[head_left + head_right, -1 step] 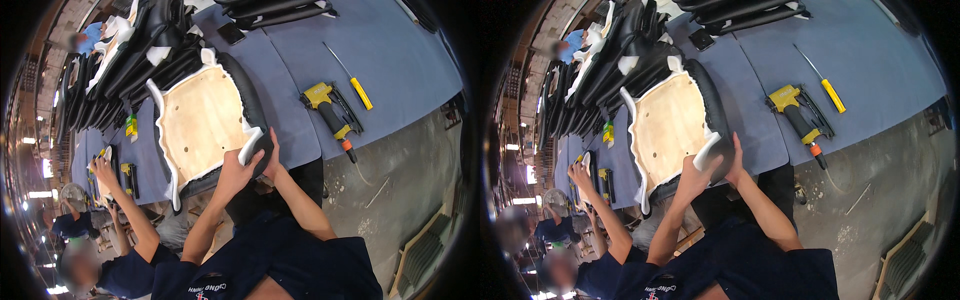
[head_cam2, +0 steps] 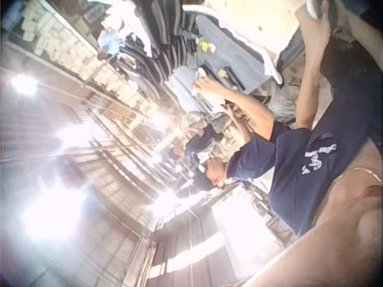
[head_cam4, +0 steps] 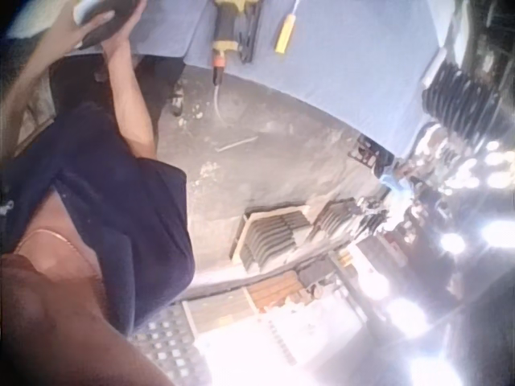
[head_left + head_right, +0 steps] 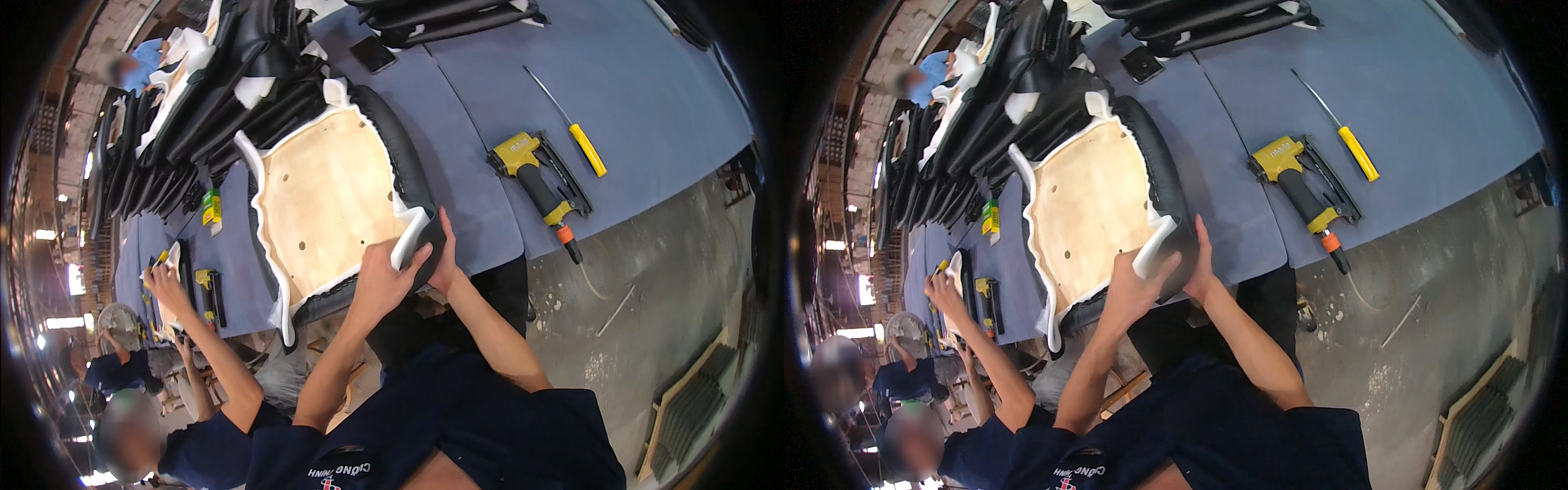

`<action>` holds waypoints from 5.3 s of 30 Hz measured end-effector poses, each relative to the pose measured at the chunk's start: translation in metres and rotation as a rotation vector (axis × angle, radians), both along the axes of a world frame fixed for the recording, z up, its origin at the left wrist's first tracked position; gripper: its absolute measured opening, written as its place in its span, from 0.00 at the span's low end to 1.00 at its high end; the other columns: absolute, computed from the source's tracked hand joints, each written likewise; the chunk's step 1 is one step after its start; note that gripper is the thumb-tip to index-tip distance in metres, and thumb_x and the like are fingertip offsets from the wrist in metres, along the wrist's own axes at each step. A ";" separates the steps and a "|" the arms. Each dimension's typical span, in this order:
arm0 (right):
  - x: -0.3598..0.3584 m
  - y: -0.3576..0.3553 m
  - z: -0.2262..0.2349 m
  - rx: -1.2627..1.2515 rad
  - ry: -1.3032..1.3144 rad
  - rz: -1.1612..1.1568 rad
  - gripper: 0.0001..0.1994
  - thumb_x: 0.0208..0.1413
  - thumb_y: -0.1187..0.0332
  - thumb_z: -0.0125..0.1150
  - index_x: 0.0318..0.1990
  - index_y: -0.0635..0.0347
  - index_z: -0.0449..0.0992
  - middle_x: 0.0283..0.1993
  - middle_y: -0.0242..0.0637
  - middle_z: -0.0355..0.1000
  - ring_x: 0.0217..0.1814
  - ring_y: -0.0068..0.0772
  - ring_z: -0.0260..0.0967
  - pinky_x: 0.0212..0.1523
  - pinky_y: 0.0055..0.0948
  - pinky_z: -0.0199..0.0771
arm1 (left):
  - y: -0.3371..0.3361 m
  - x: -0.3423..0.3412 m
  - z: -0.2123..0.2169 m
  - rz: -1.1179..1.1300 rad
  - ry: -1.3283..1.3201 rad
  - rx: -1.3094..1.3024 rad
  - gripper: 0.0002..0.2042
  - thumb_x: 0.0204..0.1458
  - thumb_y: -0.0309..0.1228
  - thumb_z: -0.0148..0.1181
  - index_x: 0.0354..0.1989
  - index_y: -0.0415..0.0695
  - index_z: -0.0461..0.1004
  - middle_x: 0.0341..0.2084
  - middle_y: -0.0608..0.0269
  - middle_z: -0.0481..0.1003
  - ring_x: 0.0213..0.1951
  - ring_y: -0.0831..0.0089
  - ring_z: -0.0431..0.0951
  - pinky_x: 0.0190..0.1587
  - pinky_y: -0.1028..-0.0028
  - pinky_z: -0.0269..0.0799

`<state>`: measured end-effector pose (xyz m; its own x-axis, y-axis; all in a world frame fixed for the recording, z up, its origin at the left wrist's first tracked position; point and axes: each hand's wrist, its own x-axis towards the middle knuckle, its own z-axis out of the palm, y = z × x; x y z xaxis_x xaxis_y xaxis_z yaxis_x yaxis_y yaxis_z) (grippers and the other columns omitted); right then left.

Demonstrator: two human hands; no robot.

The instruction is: The person assembles chair seats by attaching black upholstery to wooden frames. They use a staple gun to secure the fabric around the edges, then flip the seat and stack it with others. The process is repeated for multiple units.

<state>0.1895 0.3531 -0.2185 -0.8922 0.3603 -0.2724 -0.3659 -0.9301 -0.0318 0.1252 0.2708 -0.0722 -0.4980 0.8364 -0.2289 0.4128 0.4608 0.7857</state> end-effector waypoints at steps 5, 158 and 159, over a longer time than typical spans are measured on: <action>0.003 -0.002 0.002 0.040 -0.140 0.005 0.39 0.65 0.29 0.38 0.61 0.55 0.75 0.59 0.40 0.75 0.61 0.41 0.72 0.64 0.42 0.70 | -0.003 -0.029 -0.039 0.020 -0.370 0.288 0.14 0.60 0.36 0.70 0.40 0.34 0.81 0.31 0.63 0.82 0.34 0.77 0.79 0.38 0.74 0.74; 0.011 0.020 0.125 2.174 -1.063 0.619 0.27 0.47 0.55 0.77 0.49 0.66 0.79 0.50 0.55 0.77 0.56 0.59 0.73 0.57 0.48 0.75 | -0.077 -0.061 -0.097 0.406 0.123 0.528 0.14 0.48 0.23 0.73 0.19 0.35 0.71 0.21 0.60 0.71 0.32 0.68 0.71 0.35 0.69 0.67; 0.003 0.021 0.146 2.068 -1.067 0.717 0.27 0.47 0.56 0.78 0.51 0.64 0.79 0.52 0.52 0.77 0.58 0.55 0.73 0.58 0.45 0.75 | -0.076 -0.062 -0.099 0.416 0.122 0.532 0.15 0.48 0.23 0.73 0.18 0.35 0.70 0.20 0.61 0.71 0.32 0.68 0.71 0.34 0.69 0.66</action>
<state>0.1926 0.3740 -0.0726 -0.8016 0.4740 -0.3645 0.5962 0.5877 -0.5470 0.0631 0.1943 -0.1710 -0.7983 0.5531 0.2382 0.3850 0.1645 0.9081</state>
